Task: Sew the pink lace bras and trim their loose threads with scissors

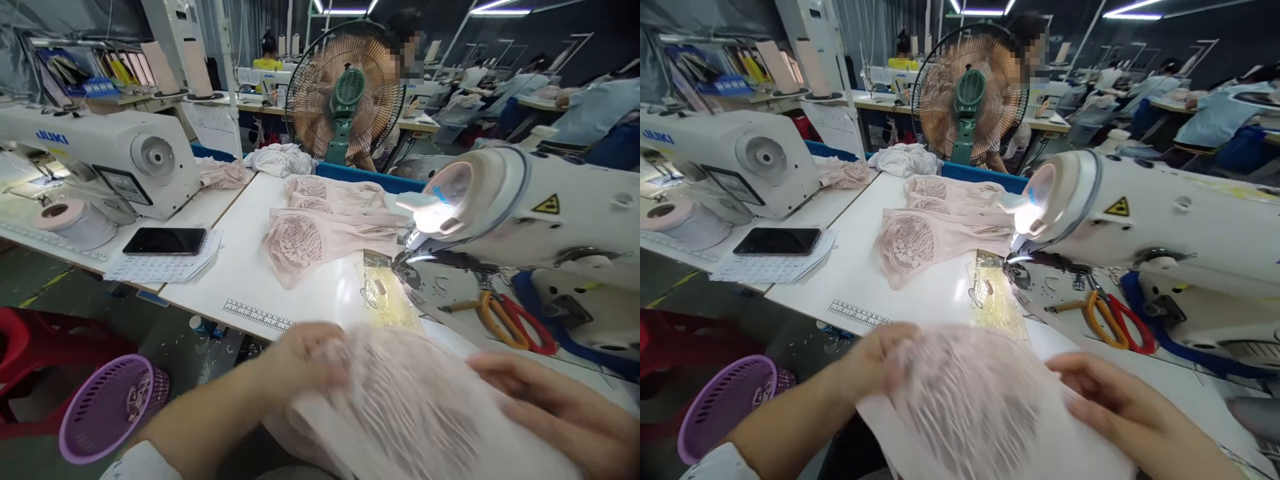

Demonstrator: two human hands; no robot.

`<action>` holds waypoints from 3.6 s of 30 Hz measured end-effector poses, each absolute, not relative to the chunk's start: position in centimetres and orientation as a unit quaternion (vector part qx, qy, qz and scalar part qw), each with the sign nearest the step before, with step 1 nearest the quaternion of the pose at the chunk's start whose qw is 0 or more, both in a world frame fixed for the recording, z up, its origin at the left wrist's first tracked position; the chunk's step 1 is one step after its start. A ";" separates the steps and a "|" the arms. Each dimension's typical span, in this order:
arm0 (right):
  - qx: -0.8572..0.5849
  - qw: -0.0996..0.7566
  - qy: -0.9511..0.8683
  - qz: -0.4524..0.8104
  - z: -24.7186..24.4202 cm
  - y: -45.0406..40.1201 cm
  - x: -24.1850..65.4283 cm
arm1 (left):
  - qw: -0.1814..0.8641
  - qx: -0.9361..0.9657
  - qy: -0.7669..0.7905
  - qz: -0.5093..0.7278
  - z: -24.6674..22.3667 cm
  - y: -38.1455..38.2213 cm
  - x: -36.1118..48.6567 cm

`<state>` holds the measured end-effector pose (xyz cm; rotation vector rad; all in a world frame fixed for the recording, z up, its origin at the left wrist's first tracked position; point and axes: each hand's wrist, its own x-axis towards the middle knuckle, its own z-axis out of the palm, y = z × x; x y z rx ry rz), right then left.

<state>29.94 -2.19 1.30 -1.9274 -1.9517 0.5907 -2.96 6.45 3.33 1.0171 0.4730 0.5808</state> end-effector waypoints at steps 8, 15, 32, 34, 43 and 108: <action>-0.650 0.149 -0.734 0.127 1.4 9.3 24.3 | 0.606 0.594 0.414 0.329 7.5 19.2 -9.1; -0.694 0.107 -0.711 -0.050 0.5 11.2 22.2 | 0.040 0.798 0.557 0.224 9.4 22.1 -8.1; -0.545 0.206 -0.797 -0.158 -2.1 2.5 24.6 | -0.051 0.987 0.145 0.038 0.0 18.2 9.1; -0.548 0.211 -0.795 -0.156 -2.2 1.7 24.6 | -0.057 0.986 0.155 0.022 0.5 18.2 9.5; -0.536 0.205 -0.800 -0.175 -2.4 1.9 24.7 | -0.013 0.983 0.182 0.014 0.9 19.0 10.7; -0.462 0.382 -0.801 0.006 -0.4 1.9 16.6 | -0.100 0.989 0.108 -0.017 2.7 24.1 8.9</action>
